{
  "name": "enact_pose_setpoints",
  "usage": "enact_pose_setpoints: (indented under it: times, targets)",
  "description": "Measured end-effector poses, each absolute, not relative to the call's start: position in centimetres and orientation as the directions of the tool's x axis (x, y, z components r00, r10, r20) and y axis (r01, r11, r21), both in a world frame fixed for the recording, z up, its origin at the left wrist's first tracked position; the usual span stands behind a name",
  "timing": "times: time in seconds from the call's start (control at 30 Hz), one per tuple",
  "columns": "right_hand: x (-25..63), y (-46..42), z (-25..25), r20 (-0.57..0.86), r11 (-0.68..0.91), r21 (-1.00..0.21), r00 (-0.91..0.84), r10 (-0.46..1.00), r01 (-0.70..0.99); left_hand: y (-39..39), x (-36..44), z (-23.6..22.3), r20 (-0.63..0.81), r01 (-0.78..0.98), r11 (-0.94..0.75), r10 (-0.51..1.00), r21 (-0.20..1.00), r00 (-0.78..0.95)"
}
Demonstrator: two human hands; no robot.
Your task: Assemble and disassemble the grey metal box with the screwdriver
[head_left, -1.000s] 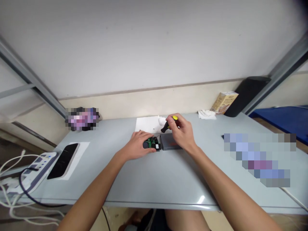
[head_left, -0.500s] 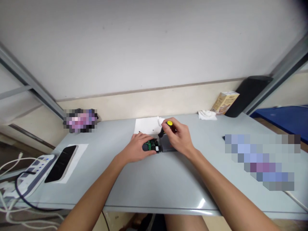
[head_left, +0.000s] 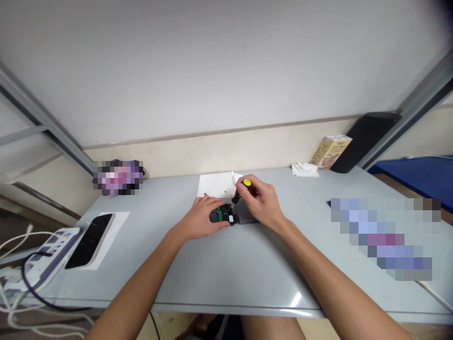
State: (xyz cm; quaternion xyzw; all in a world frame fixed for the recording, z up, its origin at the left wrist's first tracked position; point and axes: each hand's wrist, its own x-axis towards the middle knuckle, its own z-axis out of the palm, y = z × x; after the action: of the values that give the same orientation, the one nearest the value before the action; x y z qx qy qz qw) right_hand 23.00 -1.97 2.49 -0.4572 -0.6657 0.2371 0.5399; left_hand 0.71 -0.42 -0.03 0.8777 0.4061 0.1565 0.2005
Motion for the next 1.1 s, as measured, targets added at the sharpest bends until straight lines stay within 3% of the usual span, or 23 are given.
enact_pose_setpoints:
  times: [0.37, 0.53, 0.6, 0.67, 0.8, 1.1]
  targets:
    - [23.6, -1.8, 5.5, 0.429, 0.492, -0.854, -0.305, 0.85, 0.168, 0.0, 0.6, -1.2, 0.157, 0.594, -0.607, 0.757, 0.528, 0.634]
    - [22.8, -0.9, 6.4, 0.321, 0.355, -0.935, -0.455, 0.831, -0.011, 0.0, 0.7, -1.0, 0.169, 0.577, -0.612, 0.751, 0.541, 0.638]
    - [21.6, -0.6, 5.6, 0.319, 0.278, -0.948, -0.448, 0.835, -0.158, -0.2, 0.7, -1.0, 0.167, 0.583, -0.595, 0.765, 0.552, 0.622]
    - [20.5, -0.4, 4.3, 0.327, 0.234, -0.927, -0.326, 0.887, -0.293, -0.3, 0.6, -1.0, 0.162, 0.593, -0.567, 0.787, 0.572, 0.595]
    - [19.3, -0.4, 2.6, 0.313, 0.25, -0.917, -0.171, 0.934, -0.312, -0.4, 0.6, -1.1, 0.149, 0.593, -0.538, 0.803, 0.599, 0.577]
    - [19.9, -1.2, 3.6, 0.318, 0.232, -0.9, -0.194, 0.928, -0.368, -0.2, 0.7, -1.4, 0.238, 0.549, -0.617, 0.758, 0.565, 0.607]
